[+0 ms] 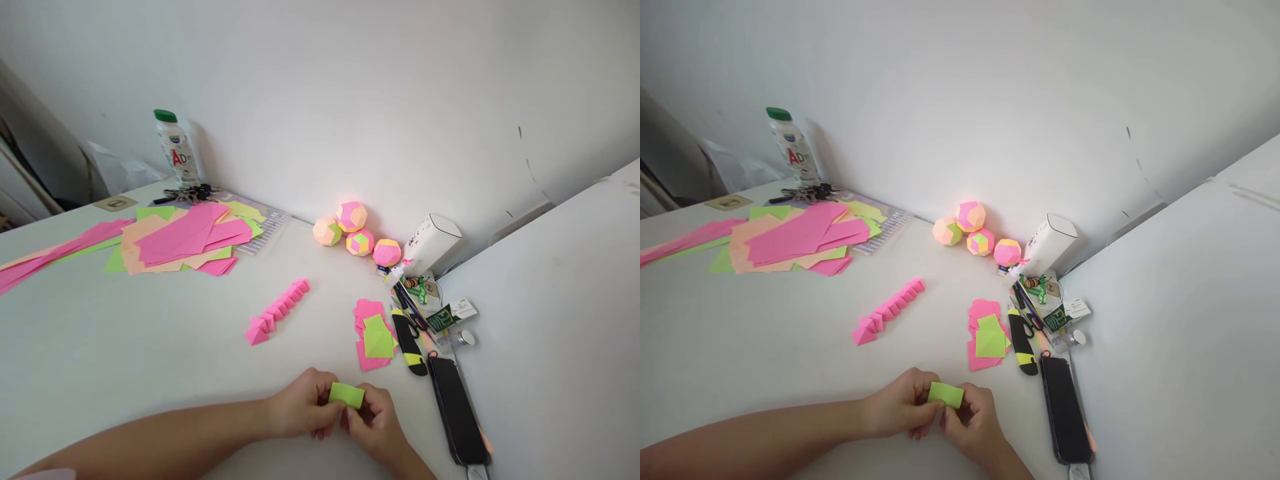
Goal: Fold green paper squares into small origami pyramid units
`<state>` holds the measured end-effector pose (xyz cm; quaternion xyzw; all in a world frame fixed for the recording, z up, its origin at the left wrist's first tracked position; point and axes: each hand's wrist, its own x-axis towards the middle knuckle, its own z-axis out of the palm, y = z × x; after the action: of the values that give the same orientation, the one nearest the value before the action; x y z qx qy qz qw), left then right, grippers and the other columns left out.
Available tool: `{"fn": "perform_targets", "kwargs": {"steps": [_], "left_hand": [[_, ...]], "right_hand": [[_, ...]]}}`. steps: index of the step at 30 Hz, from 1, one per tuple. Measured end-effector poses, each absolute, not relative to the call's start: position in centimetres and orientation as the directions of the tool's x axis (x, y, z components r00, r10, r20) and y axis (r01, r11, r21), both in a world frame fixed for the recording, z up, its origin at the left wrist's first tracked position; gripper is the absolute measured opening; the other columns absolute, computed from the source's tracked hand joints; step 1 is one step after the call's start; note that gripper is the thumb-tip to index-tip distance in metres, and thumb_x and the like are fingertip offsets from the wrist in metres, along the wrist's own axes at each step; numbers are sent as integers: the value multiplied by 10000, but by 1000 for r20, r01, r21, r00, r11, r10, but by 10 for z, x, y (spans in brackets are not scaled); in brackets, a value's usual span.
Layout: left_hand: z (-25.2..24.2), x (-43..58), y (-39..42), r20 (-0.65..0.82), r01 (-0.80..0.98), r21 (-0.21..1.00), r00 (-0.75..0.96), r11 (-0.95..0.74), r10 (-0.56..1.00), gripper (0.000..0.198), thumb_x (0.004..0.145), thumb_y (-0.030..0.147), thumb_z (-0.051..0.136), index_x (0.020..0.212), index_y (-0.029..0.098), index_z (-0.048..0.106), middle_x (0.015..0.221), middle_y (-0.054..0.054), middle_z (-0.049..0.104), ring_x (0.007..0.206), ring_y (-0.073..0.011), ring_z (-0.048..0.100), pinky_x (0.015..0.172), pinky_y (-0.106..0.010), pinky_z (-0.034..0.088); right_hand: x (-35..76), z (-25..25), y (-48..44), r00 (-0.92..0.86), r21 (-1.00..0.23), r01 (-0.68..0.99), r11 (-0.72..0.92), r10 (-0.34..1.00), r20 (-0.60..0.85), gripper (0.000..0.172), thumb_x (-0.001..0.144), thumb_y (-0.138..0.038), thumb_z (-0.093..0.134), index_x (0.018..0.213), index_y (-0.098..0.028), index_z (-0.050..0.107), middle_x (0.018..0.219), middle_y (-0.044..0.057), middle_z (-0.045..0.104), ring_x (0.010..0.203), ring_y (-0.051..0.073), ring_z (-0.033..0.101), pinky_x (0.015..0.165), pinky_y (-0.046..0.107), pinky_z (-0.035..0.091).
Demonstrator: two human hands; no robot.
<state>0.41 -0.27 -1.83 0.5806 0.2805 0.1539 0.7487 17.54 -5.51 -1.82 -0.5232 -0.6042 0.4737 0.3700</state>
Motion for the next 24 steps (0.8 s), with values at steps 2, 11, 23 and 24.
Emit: {"fn": "perform_targets", "kwargs": {"steps": [2,11,23,24], "left_hand": [[-17,4,-2,-243,99,955,802,280,546,92,745,217,529,684,148,534,497,43,539,410,-71,461,407,-178,356],[-17,3,6,-229,18,921,832,388,505,156,772,238,496,708,124,582,461,28,555,359,-69,463,382,-173,377],[-16,5,1,-224,18,937,801,350,556,178,771,309,561,714,144,523,473,43,547,385,-69,473,402,-179,379],[-16,5,0,-228,22,937,796,350,560,174,767,307,563,719,145,523,478,44,550,385,-68,473,405,-180,381]], "right_hand": [[175,-16,-55,-183,-957,290,8,982,-48,131,702,-212,554,595,-169,493,506,-7,536,433,98,432,421,217,324],[182,-20,-54,-163,-988,72,-134,976,-144,156,750,-275,566,680,-182,461,470,-26,542,380,81,400,405,202,322],[178,-15,-52,-194,-989,147,-25,980,-54,242,815,-359,585,726,-134,599,605,11,564,528,114,496,494,224,402],[178,-15,-52,-179,-989,144,-36,982,-62,248,812,-361,588,718,-133,605,604,15,576,520,116,503,486,224,405]]}}
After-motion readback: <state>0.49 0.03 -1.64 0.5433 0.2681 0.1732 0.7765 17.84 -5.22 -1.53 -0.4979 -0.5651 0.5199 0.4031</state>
